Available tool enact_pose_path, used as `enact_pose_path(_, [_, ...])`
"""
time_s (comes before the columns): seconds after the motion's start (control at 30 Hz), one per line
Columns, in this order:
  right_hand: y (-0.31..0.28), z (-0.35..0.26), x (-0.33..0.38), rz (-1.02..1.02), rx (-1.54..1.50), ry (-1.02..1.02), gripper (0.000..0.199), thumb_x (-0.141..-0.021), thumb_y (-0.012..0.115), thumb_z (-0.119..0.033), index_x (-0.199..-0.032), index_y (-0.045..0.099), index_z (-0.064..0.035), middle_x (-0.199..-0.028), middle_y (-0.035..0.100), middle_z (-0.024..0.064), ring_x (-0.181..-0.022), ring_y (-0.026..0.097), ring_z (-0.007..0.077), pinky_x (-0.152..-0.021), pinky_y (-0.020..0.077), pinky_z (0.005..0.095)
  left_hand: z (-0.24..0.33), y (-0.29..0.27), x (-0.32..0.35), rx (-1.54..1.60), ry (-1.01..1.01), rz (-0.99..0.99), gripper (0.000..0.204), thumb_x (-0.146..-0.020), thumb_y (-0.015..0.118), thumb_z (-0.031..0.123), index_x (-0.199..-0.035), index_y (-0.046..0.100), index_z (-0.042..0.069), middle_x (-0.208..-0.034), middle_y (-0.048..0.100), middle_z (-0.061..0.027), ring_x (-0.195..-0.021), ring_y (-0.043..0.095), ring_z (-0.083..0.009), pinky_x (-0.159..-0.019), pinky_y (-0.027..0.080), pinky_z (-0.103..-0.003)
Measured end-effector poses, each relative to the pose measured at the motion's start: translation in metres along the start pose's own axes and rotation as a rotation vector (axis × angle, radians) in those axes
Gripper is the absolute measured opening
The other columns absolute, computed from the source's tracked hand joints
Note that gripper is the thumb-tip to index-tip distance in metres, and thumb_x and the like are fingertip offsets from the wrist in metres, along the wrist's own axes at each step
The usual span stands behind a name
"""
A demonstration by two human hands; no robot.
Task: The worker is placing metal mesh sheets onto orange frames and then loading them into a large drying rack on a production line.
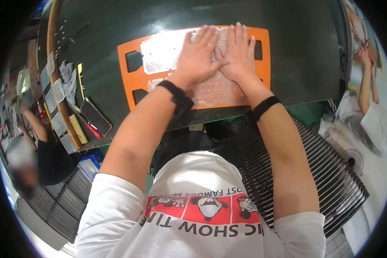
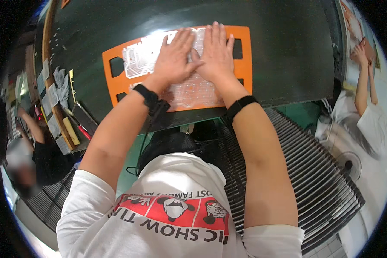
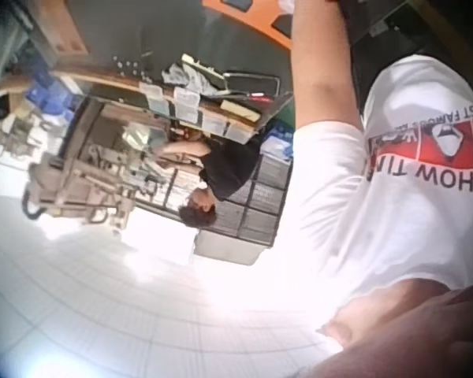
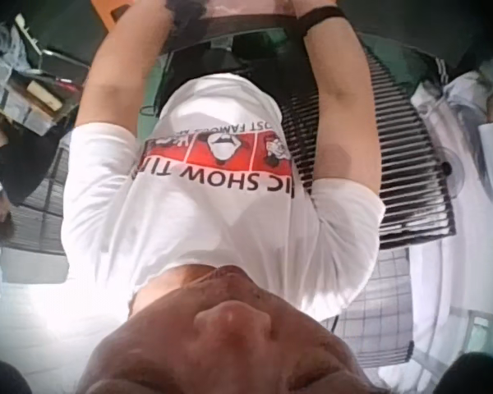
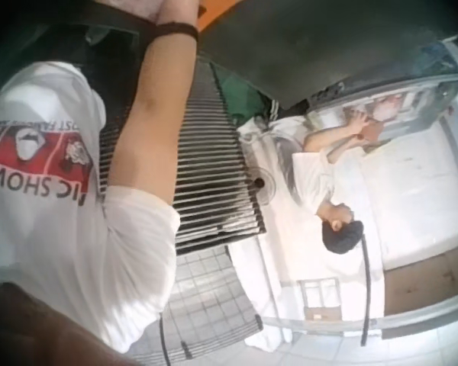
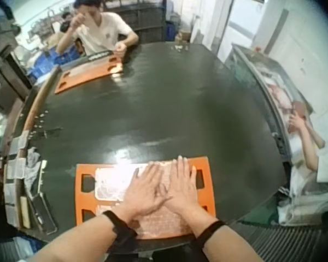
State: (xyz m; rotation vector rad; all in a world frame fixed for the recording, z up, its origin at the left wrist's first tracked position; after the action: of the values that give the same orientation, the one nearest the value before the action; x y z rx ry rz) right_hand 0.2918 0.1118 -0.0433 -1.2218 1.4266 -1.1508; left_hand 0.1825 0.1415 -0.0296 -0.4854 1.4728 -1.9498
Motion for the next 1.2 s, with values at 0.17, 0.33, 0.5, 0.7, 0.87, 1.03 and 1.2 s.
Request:
enact_pose_path(0.17, [-0.007, -0.005, 0.000, 0.011, -0.048, -0.005, 0.081, -0.085, 0.046, -0.053, -0.137, 0.026, 0.0060, -0.145, 0.021, 0.0226, -0.137, 0.015, 0.0341, -0.109, 0.0115, 0.0523, -0.041, -0.013, 0.028, -0.113, -0.195, -0.004, 0.084, -0.082, 0.045, 0.061, -0.137, 0.031, -0.001, -0.145, 0.027, -0.0186, -0.135, 0.024, -0.0295, -0.107, 0.017, -0.052])
enact_pose_path(0.33, [-0.003, -0.003, 0.003, 0.021, -0.037, -0.002, 0.084, -0.086, 0.043, -0.058, -0.139, 0.024, 0.0036, -0.146, 0.020, 0.0216, -0.138, 0.012, 0.0327, -0.110, 0.0088, 0.0505, -0.080, -0.033, 0.065, -0.204, -0.257, -0.006, 0.081, -0.084, 0.047, 0.055, -0.139, 0.027, 0.000, -0.146, 0.025, -0.0180, -0.136, 0.021, -0.0299, -0.107, 0.015, -0.052])
enact_pose_path(0.5, [-0.007, -0.005, 0.006, 0.047, -0.107, -0.015, 0.081, -0.086, 0.044, -0.055, -0.138, 0.025, 0.0037, -0.145, 0.020, 0.0224, -0.137, 0.013, 0.0335, -0.111, 0.0094, 0.0496, -0.120, -0.046, 0.107, -0.275, -0.389, -0.028, 0.080, -0.083, 0.048, 0.052, -0.139, 0.027, 0.000, -0.147, 0.022, -0.0163, -0.138, 0.017, -0.0275, -0.105, 0.017, -0.055])
enact_pose_path(0.7, [-0.019, 0.052, 0.015, 0.151, -0.396, -0.070, 0.049, -0.084, 0.053, -0.028, -0.123, 0.044, 0.0014, -0.139, 0.030, 0.0248, -0.130, 0.028, 0.0388, -0.108, 0.0234, 0.0435, -0.136, -0.049, 0.148, -0.223, -0.340, -0.039, 0.061, -0.089, 0.048, 0.035, -0.135, 0.032, -0.002, -0.144, 0.028, -0.0178, -0.136, 0.021, -0.0302, -0.104, 0.021, -0.051])
enact_pose_path(0.87, [-0.030, 0.087, 0.053, 0.070, -0.302, -0.196, 0.028, -0.076, 0.050, 0.001, -0.103, 0.050, -0.0008, -0.135, 0.034, 0.0265, -0.126, 0.032, 0.0426, -0.105, 0.0293, 0.0441, -0.127, -0.059, 0.163, -0.088, -0.254, -0.090, 0.042, -0.092, 0.045, 0.018, -0.128, 0.041, -0.003, -0.139, 0.035, -0.0188, -0.133, 0.027, -0.0334, -0.106, 0.025, -0.045])
enact_pose_path(1.03, [-0.056, 0.076, 0.108, -0.132, -0.333, -0.275, 0.038, -0.066, 0.053, 0.008, -0.103, 0.050, 0.0009, -0.139, 0.030, 0.0263, -0.129, 0.027, 0.0445, -0.106, 0.0277, 0.0451, -0.117, -0.075, 0.176, -0.114, -0.120, -0.210, 0.044, -0.083, 0.045, 0.004, -0.127, 0.042, -0.002, -0.137, 0.038, -0.0184, -0.132, 0.029, -0.0327, -0.104, 0.024, -0.050])
enact_pose_path(1.2, [-0.044, 0.078, 0.161, -0.206, -0.056, -0.331, 0.044, -0.072, 0.059, -0.006, -0.114, 0.047, -0.0036, -0.139, 0.026, 0.0292, -0.129, 0.026, 0.0461, -0.107, 0.0217, 0.0536, -0.105, -0.077, 0.186, -0.260, -0.030, -0.460, 0.062, -0.074, 0.051, 0.003, -0.134, 0.036, 0.004, -0.142, 0.033, -0.0124, -0.135, 0.023, -0.0304, -0.107, 0.020, -0.051])
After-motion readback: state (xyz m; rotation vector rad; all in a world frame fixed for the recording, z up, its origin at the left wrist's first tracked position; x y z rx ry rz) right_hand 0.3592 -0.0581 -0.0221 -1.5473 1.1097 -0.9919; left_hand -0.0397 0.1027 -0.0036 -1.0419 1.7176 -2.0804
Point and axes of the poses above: each hand's wrist, its own x-axis away from the middle knuckle, its own y-axis out of the palm, z = x × y, the point moved 5 cm from there along -x, towards the middle knuckle
